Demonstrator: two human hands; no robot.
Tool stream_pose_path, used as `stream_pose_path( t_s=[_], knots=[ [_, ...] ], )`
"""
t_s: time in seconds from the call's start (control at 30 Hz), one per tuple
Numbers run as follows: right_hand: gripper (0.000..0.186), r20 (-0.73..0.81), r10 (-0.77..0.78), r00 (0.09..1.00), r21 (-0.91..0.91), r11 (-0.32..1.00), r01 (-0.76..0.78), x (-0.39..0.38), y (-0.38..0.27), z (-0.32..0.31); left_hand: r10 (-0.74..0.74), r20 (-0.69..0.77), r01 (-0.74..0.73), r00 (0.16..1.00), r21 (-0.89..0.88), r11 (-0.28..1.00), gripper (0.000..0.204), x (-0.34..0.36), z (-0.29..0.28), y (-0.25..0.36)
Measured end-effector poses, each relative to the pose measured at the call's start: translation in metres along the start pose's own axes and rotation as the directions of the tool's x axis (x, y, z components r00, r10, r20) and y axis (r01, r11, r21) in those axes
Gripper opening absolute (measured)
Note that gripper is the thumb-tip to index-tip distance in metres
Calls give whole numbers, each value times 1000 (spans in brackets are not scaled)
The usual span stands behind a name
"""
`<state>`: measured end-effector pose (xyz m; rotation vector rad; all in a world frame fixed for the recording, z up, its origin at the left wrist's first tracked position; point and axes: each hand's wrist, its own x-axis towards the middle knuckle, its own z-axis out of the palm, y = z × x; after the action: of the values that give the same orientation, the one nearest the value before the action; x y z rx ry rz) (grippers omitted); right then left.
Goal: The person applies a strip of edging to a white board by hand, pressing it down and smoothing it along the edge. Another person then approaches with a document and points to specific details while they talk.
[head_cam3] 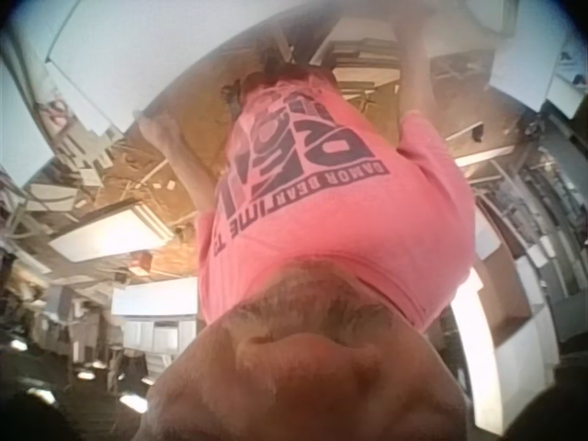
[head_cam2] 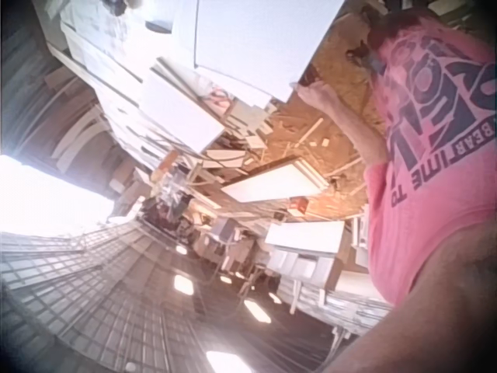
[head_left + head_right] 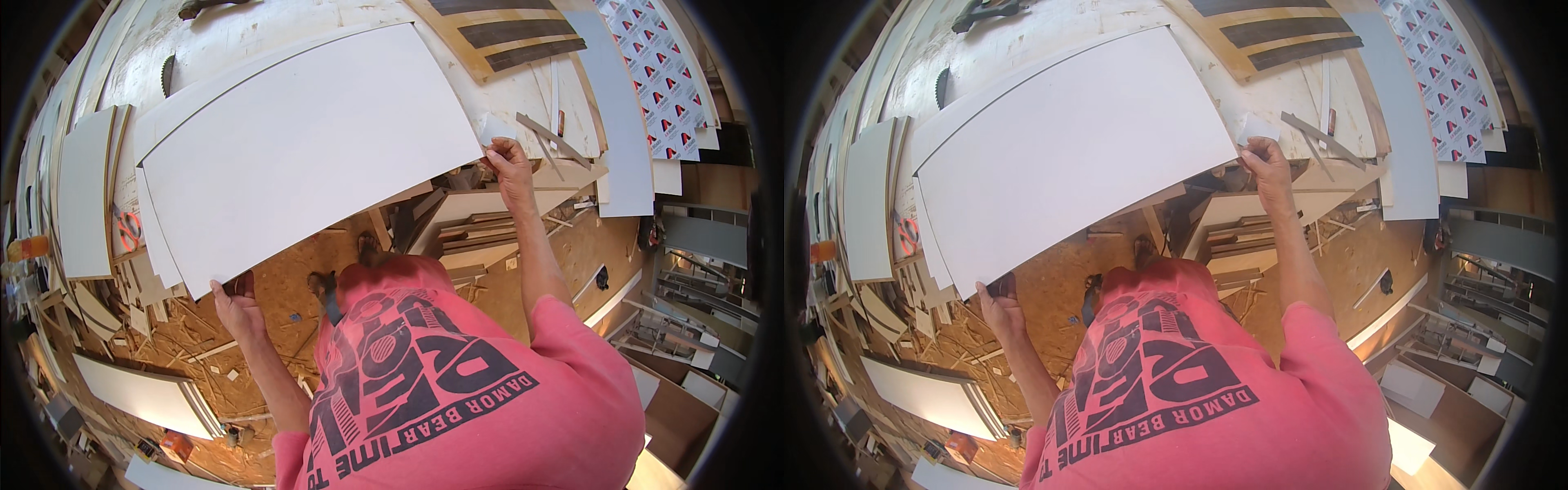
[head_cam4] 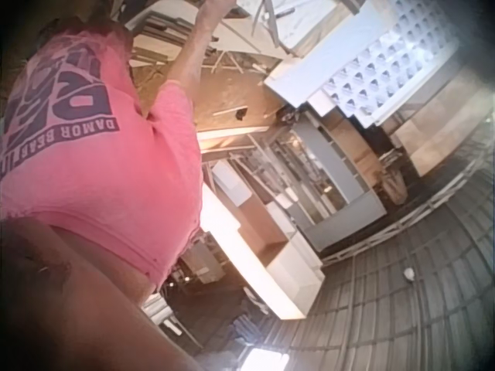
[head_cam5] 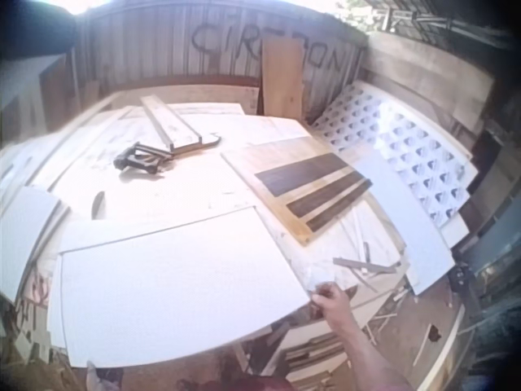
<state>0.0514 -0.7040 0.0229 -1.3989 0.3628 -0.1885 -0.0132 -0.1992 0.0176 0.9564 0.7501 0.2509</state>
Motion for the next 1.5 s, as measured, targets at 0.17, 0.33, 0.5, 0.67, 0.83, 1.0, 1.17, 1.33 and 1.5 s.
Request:
stream_pose_path(
  t_s=[0.17, 0.33, 0.5, 0.67, 0.83, 1.0, 1.17, 1.33, 1.5],
  knots=[
    [55, -90, -38, 995, -82, 996, 31, 0, -11, 14, 8, -38, -9, 999, -17, 1000, 38, -3, 1, 1],
    [53, -129, 49, 990, -93, 994, -62, 5, 3, -25, -16, -35, 12, 999, -121, 993, 38, 1, 5, -2],
    [40, 9, 183, 983, -157, 971, -180, 2, -11, -4, -6, -8, 4, 1000, -247, 969, 41, -3, 7, -11],
    [24, 29, 196, 980, -123, 974, -191, 13, 2, -6, 53, -27, -59, 998, -264, 963, 41, -3, 8, -11],
    [22, 97, 186, 978, 42, 981, -190, 4, -1, -14, 75, -76, -91, 994, -240, 966, 40, -5, 14, 3],
    [31, 118, 214, 970, 92, 970, -225, -44, -10, 23, 54, -91, -72, 994, -205, 976, 43, 12, -8, 6],
    [57, -67, 192, 979, -10, 981, -193, -46, -10, 30, 25, -164, -58, 986, -203, 977, 54, 0, -4, 8],
    [58, -150, 29, 988, -587, 801, -113, -4, -16, -28, 59, -88, -73, 994, -171, 983, 59, 2, -1, 9],
    [75, 216, -134, 967, -970, 88, 228, 48, -12, -40, -11, -166, 43, 986, 192, 981, 61, -9, -15, 30]
  ],
)
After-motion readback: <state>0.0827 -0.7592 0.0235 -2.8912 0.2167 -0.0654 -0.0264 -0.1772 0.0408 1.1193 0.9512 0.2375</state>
